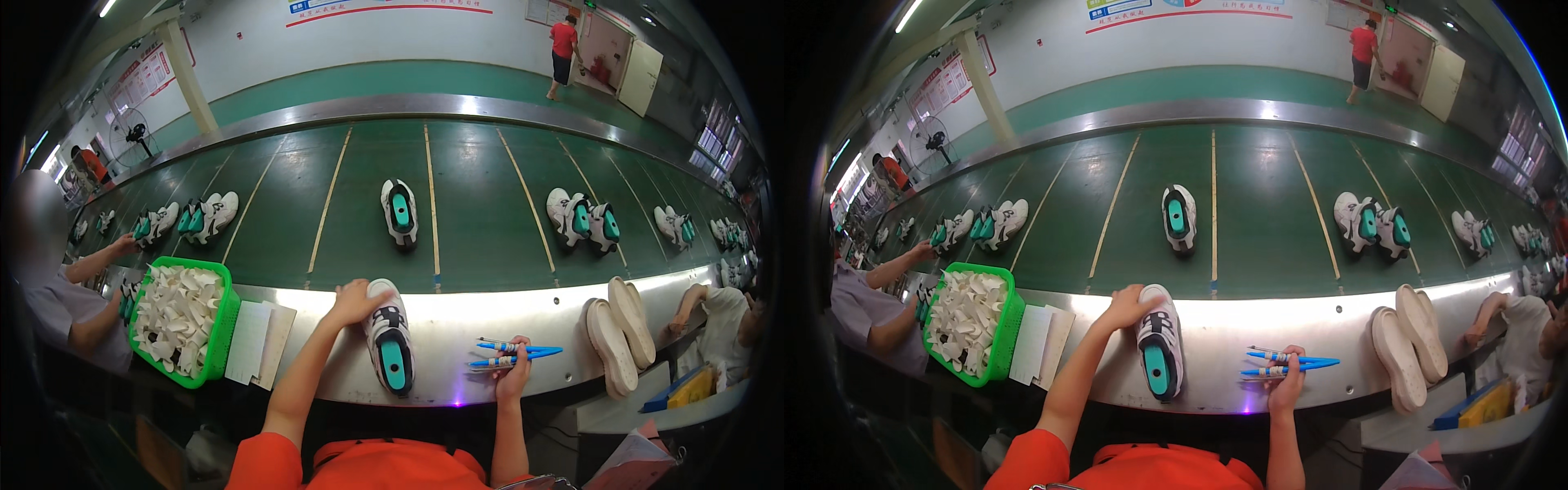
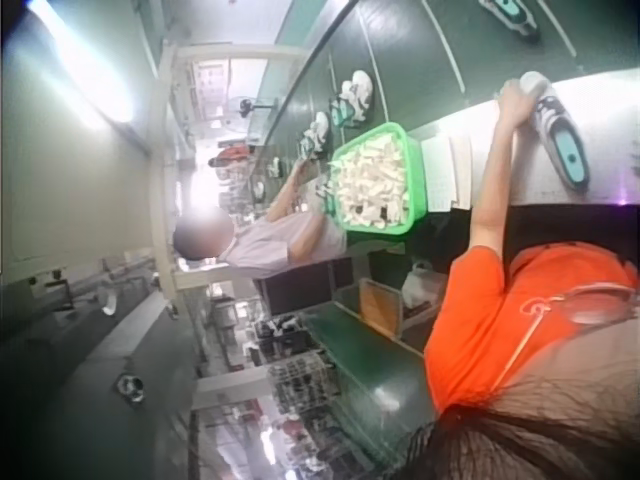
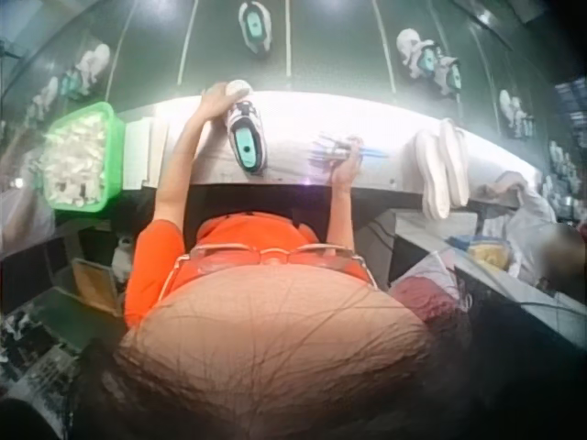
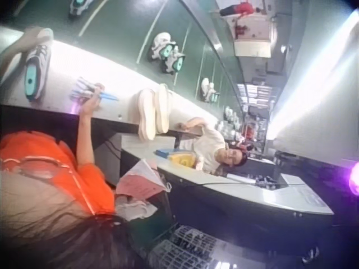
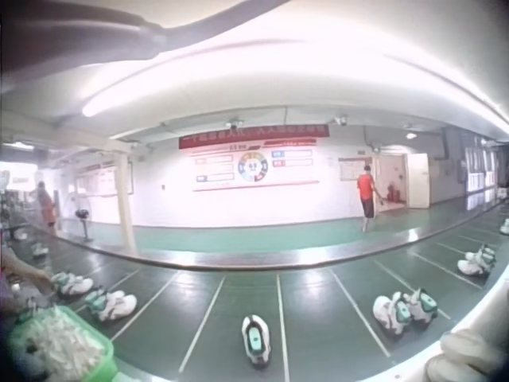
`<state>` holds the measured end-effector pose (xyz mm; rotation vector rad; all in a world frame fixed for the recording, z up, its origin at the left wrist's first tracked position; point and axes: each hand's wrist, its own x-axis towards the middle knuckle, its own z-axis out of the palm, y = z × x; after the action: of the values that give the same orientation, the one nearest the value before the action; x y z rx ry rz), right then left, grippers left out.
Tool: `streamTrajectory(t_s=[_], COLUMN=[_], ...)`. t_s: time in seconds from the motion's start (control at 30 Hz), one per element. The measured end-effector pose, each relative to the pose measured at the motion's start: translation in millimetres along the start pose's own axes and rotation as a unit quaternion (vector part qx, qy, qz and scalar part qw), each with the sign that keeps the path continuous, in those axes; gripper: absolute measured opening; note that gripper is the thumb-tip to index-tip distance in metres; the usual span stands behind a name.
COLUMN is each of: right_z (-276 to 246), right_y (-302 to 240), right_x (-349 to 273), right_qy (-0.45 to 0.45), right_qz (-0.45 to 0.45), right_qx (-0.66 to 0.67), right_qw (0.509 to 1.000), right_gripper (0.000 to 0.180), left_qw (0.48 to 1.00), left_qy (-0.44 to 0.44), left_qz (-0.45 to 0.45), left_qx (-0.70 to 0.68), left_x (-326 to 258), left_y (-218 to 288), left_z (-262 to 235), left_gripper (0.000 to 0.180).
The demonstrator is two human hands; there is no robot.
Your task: The person picks up white and teal sneakers from a conveyor belt, uses a blue tool to probe the heel area, and places the shoes back on the belt. The process is repeated for multiple pairs of shoes.
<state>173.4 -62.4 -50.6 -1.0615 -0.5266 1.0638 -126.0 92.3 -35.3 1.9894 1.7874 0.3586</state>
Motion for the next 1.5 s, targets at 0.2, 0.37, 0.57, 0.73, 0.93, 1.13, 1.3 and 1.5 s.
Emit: streamTrajectory(t_s=[0.2,0.37,0.57,0.73,0.93,1.13,1.3,1.5], right_z=[-4.8,-5.0,6.7,47.1,75.9,68.4,68.7,79.1], right_y=[3.4,8.5,-20.3,-76.0,-74.4,-67.9,-64.8,-79.6], right_x=[5.8,3.0,-16.9,-71.8,-85.4,-88.0,-81.9,-88.7], right_qy=[-0.002,0.007,-0.028,-0.053,-0.123,-0.182,-0.173,-0.090], right_qz=[-0.023,-0.014,-0.111,-0.265,-0.516,-0.502,-0.530,-0.505], right_qx=[0.013,0.018,0.001,-0.001,-0.061,-0.118,-0.125,-0.166], right_qw=[1.000,1.000,0.993,0.963,0.846,0.837,0.821,0.842], right_gripper=[0.020,0.016,0.018,0.045,0.045,0.049,0.049,0.052], left_qw=[0.896,0.857,0.872,0.872,0.879,0.881,0.878,0.873], left_qy=[0.090,0.133,0.144,0.147,0.144,0.129,0.131,0.132], left_qz=[0.051,0.235,0.276,0.294,0.291,0.292,0.299,0.314], left_qx=[-0.431,-0.438,-0.379,-0.363,-0.349,-0.348,-0.351,-0.350], left_x=[-34.8,-129.4,-152.7,-147.6,-141.1,-137.4,-137.0,-137.0], left_y=[54.8,106.4,126.7,135.2,138.3,136.4,135.2,136.4], left_z=[-7.5,-52.9,-45.2,-46.7,-42.1,-40.5,-40.2,-39.1], left_gripper=[0.048,0.049,0.038,0.038,0.037,0.039,0.041,0.041])
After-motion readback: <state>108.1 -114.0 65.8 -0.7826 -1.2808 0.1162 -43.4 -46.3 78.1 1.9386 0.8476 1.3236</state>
